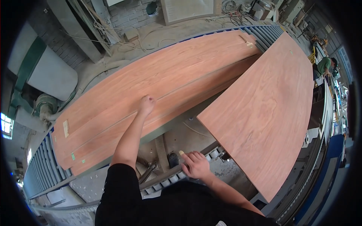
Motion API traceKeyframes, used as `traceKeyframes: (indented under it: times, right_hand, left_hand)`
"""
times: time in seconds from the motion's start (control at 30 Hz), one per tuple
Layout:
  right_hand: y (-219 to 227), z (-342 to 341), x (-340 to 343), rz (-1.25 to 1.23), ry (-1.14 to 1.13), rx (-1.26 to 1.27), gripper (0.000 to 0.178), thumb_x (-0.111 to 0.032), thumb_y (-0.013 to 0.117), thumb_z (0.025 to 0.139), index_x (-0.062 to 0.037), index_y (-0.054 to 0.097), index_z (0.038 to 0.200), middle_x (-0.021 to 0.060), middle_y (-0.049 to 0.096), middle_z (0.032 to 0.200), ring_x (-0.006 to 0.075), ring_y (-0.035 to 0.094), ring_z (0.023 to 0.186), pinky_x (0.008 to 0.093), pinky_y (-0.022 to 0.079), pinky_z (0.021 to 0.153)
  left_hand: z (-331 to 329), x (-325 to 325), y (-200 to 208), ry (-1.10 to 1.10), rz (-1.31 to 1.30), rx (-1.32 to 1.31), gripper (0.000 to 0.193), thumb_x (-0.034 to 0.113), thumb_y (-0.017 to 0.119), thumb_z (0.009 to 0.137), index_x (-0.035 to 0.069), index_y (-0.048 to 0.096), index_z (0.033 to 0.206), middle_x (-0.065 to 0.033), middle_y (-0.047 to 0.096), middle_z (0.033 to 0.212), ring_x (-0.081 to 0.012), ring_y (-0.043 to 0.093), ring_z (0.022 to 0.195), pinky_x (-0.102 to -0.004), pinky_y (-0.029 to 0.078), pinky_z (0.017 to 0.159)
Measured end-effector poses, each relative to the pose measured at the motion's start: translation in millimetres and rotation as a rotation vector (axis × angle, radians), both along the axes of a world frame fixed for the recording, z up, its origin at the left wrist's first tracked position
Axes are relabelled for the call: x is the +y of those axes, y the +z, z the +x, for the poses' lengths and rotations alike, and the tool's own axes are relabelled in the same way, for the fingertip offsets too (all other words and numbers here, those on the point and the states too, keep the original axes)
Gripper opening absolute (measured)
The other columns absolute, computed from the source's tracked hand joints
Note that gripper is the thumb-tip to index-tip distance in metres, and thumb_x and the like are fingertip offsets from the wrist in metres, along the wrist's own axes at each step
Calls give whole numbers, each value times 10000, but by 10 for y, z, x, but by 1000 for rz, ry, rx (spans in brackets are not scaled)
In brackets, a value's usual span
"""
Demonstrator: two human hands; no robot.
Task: Organizing, sanding, and preparing wooden panels on a factory conveyor and workbench.
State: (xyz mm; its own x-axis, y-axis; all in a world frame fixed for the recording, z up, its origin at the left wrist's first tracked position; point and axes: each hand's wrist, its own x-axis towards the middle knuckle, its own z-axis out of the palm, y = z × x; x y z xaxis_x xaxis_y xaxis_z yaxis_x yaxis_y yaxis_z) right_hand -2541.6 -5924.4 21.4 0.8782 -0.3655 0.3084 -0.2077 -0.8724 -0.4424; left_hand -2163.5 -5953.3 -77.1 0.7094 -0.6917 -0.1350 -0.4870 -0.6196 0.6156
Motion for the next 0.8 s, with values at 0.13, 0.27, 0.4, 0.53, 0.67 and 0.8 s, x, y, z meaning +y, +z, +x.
traceKeyframes:
  times: [0.13,0.27,0.4,0.53,0.67,0.8]
  right_hand:
    - [73,60,-13,46,-64,113,438,-249,672,737,-78,619,1136,62,641,924,253,617,846,352,492,796]
    - [45,115,-19,67,-42,122,460,-248,649,752,-67,603,1173,49,627,942,215,602,837,324,480,771]
    - [28,47,-77,74,-73,131,462,-245,658,725,-82,615,1155,30,635,938,195,603,819,312,477,746]
    - [16,25,-57,101,-42,148,494,-243,635,721,-79,599,1185,34,620,906,197,597,795,315,467,725]
    - [10,15,-47,110,-30,72,458,-237,624,724,-56,605,1145,43,567,811,213,557,747,326,455,705]
    - [4,-10,-57,97,-23,77,460,-245,610,726,-51,606,1143,41,543,780,215,553,743,329,451,703]
  left_hand:
    - [440,-511,-118,-113,130,-388,237,136,549,843,92,614,1067,-136,564,1216,-326,524,1146,-431,456,925]
    - [934,-736,-281,-121,248,-586,455,233,539,895,136,483,1336,-126,465,1378,-295,420,1292,-430,367,1049]
    - [727,-906,-159,-114,286,-555,479,265,581,883,161,470,1337,-88,481,1366,-260,440,1273,-418,381,1029]
    - [899,-847,-130,-141,360,-445,516,293,635,854,158,478,1327,-90,518,1320,-261,471,1243,-420,382,1025]
    - [894,-640,-97,-143,362,-442,499,250,672,830,126,512,1286,-132,556,1240,-308,512,1178,-431,418,983]
    - [848,-352,-65,-142,402,-439,490,232,679,822,134,514,1273,-115,546,1259,-292,502,1199,-438,437,966]
